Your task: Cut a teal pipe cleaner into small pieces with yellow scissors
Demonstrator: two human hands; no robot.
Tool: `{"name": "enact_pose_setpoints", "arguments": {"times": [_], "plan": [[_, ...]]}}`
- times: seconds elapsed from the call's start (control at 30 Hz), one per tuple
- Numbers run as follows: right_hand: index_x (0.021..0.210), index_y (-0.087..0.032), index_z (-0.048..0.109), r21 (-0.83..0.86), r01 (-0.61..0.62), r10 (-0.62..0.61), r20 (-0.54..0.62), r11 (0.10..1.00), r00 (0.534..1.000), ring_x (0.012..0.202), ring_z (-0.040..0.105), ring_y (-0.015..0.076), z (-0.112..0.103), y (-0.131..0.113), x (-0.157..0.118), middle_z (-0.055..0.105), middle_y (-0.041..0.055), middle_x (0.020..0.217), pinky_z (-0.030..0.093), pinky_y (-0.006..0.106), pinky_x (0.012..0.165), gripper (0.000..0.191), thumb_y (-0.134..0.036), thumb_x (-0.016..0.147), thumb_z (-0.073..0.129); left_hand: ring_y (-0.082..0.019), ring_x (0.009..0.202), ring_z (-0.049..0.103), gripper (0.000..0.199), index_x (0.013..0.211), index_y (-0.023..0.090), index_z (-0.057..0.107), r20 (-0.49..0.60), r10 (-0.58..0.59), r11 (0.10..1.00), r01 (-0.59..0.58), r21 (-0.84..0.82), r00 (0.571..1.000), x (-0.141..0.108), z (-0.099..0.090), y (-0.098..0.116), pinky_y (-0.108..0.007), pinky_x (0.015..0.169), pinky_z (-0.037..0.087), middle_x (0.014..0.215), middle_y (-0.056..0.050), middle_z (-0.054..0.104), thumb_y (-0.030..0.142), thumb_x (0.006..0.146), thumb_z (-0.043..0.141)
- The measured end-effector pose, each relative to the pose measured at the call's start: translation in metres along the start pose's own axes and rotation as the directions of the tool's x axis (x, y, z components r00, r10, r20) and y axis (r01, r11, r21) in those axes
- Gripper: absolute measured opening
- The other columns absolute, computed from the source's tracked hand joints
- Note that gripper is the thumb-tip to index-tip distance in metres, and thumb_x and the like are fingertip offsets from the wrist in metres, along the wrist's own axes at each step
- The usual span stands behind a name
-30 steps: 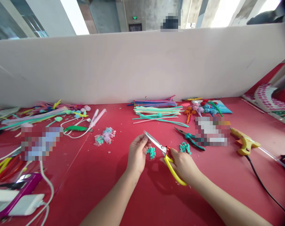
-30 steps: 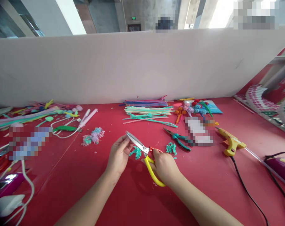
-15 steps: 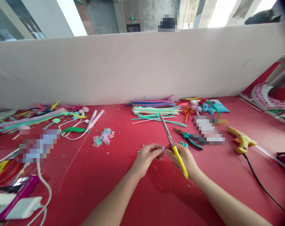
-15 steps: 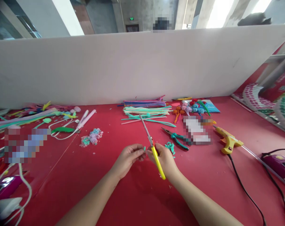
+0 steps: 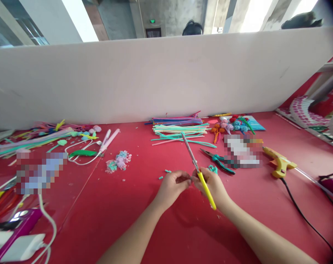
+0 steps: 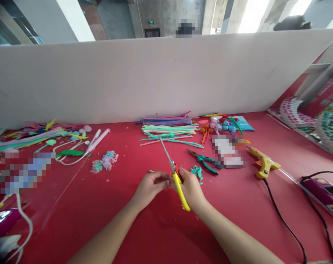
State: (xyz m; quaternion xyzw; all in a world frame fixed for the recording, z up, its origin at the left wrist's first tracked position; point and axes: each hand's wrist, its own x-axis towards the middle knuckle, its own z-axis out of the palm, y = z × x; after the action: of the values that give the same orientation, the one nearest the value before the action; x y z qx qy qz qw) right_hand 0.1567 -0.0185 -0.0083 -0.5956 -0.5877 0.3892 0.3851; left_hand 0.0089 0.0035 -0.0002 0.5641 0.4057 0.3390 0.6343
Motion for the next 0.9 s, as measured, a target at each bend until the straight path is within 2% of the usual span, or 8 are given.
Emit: {"name": "enact_pose_setpoints", "arguments": {"times": [0.17, 0.27, 0.4, 0.47, 0.63, 0.9], "plan": [[0.064, -0.017, 0.043, -0.132, 0.037, -0.04, -0.024, 0.991, 0.999, 0.046, 0.032, 0.0072, 0.0, 0.002, 0.002, 0.037, -0.0054, 0.052, 0.023, 0.019, 0.041, 0.016, -0.031, 0.07, 0.047, -0.012, 0.062, 0.05, 0.015, 0.07, 0.016, 0.059, -0.05, 0.04, 0.999, -0.038, 0.038, 0.998, 0.0, 0.0, -0.001, -0.022, 0.06, 0.039, 0.063, -0.001, 0.055, 0.03, 0.069, 0.055], [0.061, -0.018, 0.04, -0.288, 0.073, -0.08, -0.016, 0.955, 0.997, 0.046, 0.032, 0.0075, -0.006, 0.002, 0.004, 0.036, -0.0053, 0.05, 0.022, 0.019, 0.042, 0.024, -0.038, 0.07, 0.049, -0.01, 0.057, 0.05, 0.017, 0.072, 0.015, 0.059, -0.184, 0.028, 0.998, -0.036, -0.042, 0.983, 0.001, -0.005, 0.001, -0.021, 0.056, 0.039, 0.061, 0.0, 0.055, 0.031, 0.067, 0.057], [0.062, -0.019, 0.04, -0.519, 0.093, -0.082, 0.044, 0.85, 0.996, 0.045, 0.037, 0.0089, -0.009, 0.001, 0.002, 0.042, -0.0039, 0.049, 0.022, 0.02, 0.044, 0.031, -0.048, 0.069, 0.049, -0.009, 0.055, 0.052, 0.021, 0.076, 0.015, 0.058, -0.385, 0.015, 0.974, -0.101, -0.204, 0.923, 0.005, -0.016, 0.004, -0.021, 0.055, 0.041, 0.063, -0.001, 0.058, 0.031, 0.063, 0.062], [0.068, -0.019, 0.043, -0.592, 0.11, -0.082, 0.075, 0.798, 0.994, 0.047, 0.044, 0.0109, -0.007, -0.001, -0.001, 0.049, -0.0018, 0.053, 0.023, 0.02, 0.045, 0.034, -0.053, 0.069, 0.047, -0.009, 0.057, 0.053, 0.021, 0.076, 0.014, 0.058, -0.439, 0.019, 0.954, -0.148, -0.262, 0.898, 0.006, -0.021, 0.006, -0.021, 0.058, 0.042, 0.064, -0.001, 0.058, 0.029, 0.061, 0.063], [0.077, -0.019, 0.044, -0.692, 0.133, -0.091, 0.097, 0.709, 0.991, 0.053, 0.053, 0.0157, -0.002, -0.004, -0.006, 0.057, 0.0026, 0.06, 0.023, 0.022, 0.046, 0.043, -0.061, 0.07, 0.04, -0.009, 0.06, 0.053, 0.019, 0.077, 0.013, 0.06, -0.467, 0.062, 0.932, -0.219, -0.289, 0.882, 0.007, -0.028, 0.01, -0.021, 0.061, 0.042, 0.068, -0.002, 0.06, 0.025, 0.063, 0.062], [0.078, -0.018, 0.045, -0.732, 0.185, -0.128, 0.134, 0.655, 0.983, 0.053, 0.055, 0.0163, -0.003, -0.001, -0.005, 0.058, 0.0039, 0.062, 0.022, 0.022, 0.045, 0.035, -0.053, 0.074, 0.04, -0.009, 0.059, 0.053, 0.019, 0.079, 0.012, 0.06, -0.452, 0.079, 0.927, -0.233, -0.295, 0.888, 0.005, -0.03, 0.011, -0.021, 0.059, 0.042, 0.067, -0.002, 0.06, 0.025, 0.064, 0.061]]}}
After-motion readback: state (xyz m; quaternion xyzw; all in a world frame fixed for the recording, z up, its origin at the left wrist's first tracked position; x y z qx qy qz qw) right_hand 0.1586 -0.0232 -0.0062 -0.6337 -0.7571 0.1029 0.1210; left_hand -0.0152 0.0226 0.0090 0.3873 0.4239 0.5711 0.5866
